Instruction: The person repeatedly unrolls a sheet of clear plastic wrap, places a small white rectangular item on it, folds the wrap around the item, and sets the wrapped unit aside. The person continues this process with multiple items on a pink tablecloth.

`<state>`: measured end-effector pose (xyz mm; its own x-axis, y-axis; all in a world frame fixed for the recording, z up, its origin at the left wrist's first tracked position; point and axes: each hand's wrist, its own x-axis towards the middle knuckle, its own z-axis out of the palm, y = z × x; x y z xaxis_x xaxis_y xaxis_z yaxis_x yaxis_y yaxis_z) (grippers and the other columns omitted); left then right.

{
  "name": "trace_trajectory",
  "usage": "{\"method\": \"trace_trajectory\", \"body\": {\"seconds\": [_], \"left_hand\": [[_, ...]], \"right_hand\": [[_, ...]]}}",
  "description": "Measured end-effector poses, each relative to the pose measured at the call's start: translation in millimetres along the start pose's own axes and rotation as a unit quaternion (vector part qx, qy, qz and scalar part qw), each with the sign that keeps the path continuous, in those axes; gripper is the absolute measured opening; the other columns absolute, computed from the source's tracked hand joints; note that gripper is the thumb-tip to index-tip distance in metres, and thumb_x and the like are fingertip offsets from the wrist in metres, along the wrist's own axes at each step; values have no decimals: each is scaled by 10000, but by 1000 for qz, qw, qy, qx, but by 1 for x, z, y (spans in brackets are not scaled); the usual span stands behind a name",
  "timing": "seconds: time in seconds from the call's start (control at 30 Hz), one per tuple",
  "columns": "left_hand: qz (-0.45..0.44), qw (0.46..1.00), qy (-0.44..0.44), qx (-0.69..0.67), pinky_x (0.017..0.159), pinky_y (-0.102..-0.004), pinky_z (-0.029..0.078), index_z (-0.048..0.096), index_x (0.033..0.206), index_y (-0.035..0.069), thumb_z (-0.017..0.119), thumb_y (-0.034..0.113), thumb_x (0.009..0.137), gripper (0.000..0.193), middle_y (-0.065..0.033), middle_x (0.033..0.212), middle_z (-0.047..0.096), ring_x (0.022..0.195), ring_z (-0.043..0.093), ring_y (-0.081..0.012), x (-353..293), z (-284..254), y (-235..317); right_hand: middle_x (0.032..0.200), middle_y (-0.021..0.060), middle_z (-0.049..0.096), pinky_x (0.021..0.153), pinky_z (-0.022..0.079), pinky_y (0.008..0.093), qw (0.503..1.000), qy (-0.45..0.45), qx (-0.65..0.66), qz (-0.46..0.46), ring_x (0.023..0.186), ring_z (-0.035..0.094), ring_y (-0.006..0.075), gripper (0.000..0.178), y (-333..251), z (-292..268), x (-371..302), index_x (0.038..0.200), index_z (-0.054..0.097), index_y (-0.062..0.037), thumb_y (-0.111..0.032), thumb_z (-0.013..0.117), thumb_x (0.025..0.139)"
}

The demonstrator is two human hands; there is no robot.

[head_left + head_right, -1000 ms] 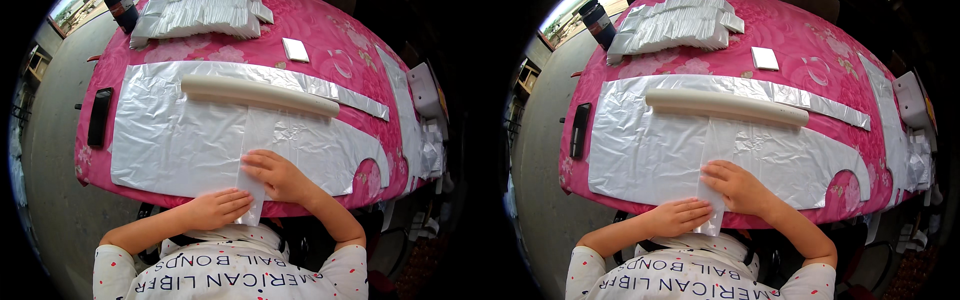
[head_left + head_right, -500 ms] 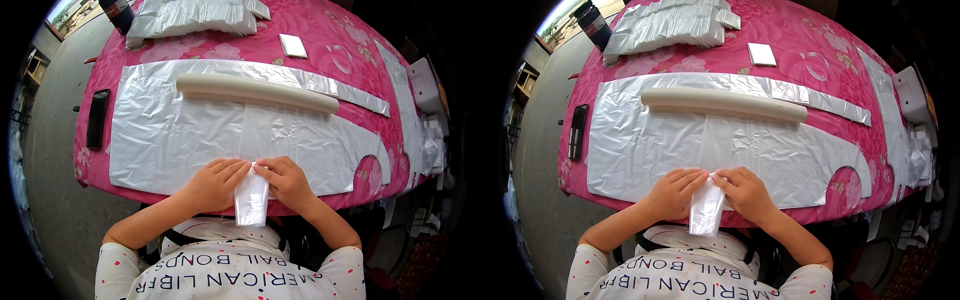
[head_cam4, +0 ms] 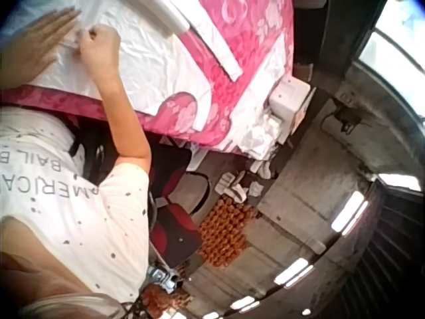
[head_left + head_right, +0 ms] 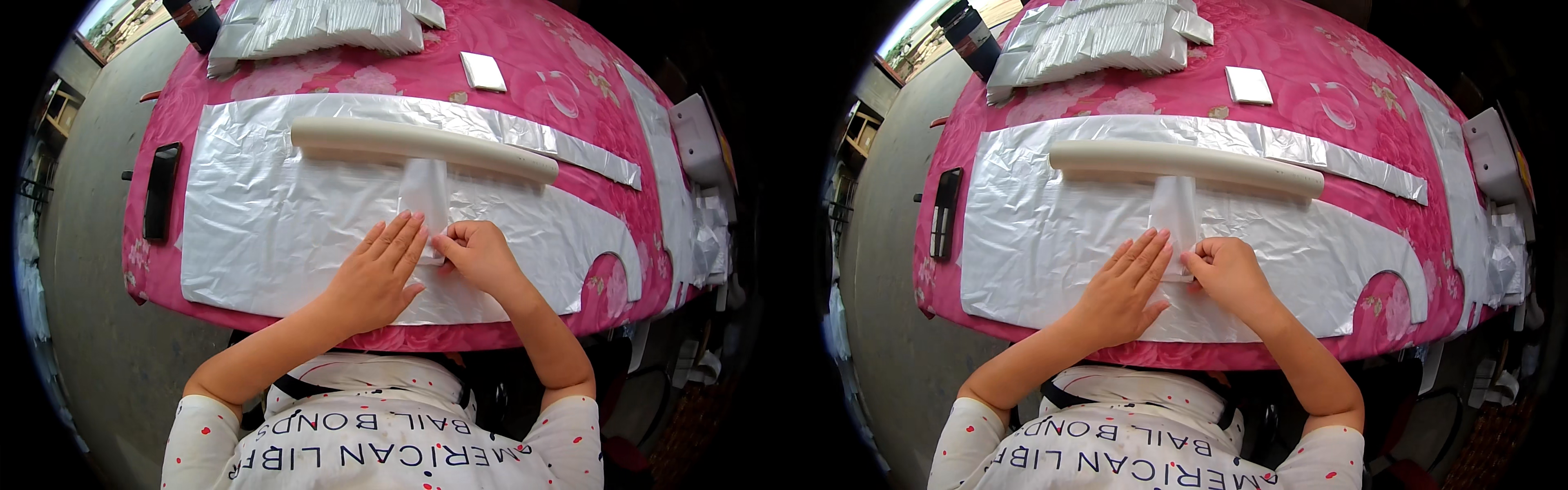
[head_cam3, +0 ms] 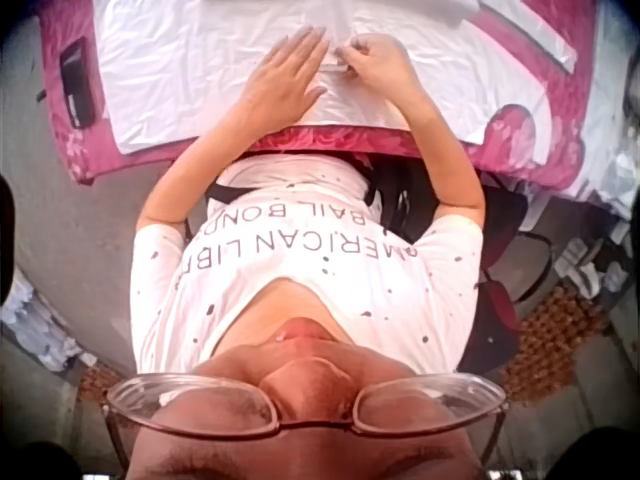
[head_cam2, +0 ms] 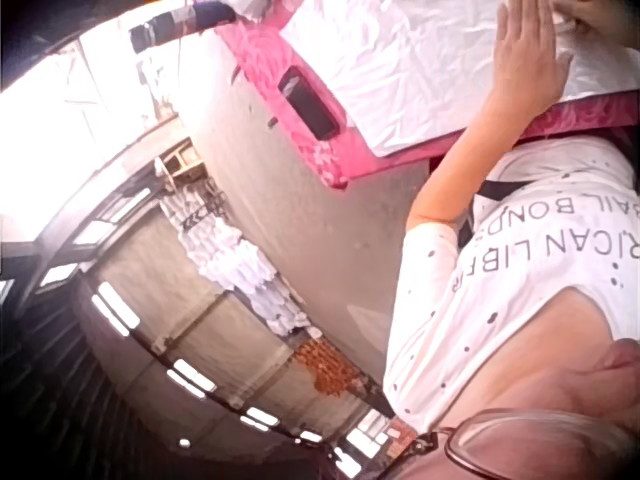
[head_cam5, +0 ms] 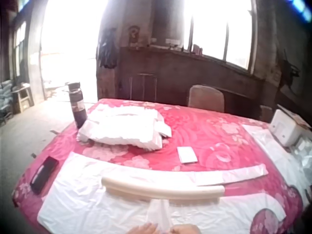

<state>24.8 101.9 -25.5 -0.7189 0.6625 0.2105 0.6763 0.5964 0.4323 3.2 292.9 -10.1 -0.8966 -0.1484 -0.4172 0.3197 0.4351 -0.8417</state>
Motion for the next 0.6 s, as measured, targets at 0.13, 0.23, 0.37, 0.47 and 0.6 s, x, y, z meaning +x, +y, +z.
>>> {"method": "trace_trajectory", "body": {"seconds": [0.13,0.23,0.37,0.47,0.6], "left_hand": [[-41,996,-60,46,1104,-430,132,265,1354,-67,533,350,839,716,-221,1444,212,1366,161,-321,-3,15,3],[-48,996,-51,51,1101,-431,146,276,1351,-65,549,347,825,721,-223,1441,222,1361,177,-323,-4,16,4],[-45,997,-44,36,1087,-427,195,322,1323,-74,579,311,790,706,-224,1420,270,1332,250,-327,1,11,3],[-37,998,-27,52,1058,-417,261,375,1286,-76,601,260,740,680,-225,1375,346,1282,339,-325,6,7,0],[-10,994,-7,111,1016,-401,325,446,1224,-71,579,146,710,573,-204,1303,440,1228,412,-301,12,7,-5]], "right_hand": [[686,76,621,540,459,246,999,26,-16,11,594,608,116,178,-6,3,-9,886,600,25,-132,630,807],[866,106,624,674,467,284,975,128,-132,-128,813,601,163,301,-2,12,-20,1022,584,1,-115,680,760],[1121,149,562,916,415,376,839,192,-328,-390,1096,511,292,482,24,11,-13,1151,541,-7,-115,698,709],[1174,149,544,971,391,393,805,114,-375,-445,1128,491,311,496,25,5,-3,1176,530,-1,-93,671,709],[1181,150,546,974,398,395,825,78,-357,-431,1132,494,306,474,15,0,2,1173,531,16,-31,613,709]]}}
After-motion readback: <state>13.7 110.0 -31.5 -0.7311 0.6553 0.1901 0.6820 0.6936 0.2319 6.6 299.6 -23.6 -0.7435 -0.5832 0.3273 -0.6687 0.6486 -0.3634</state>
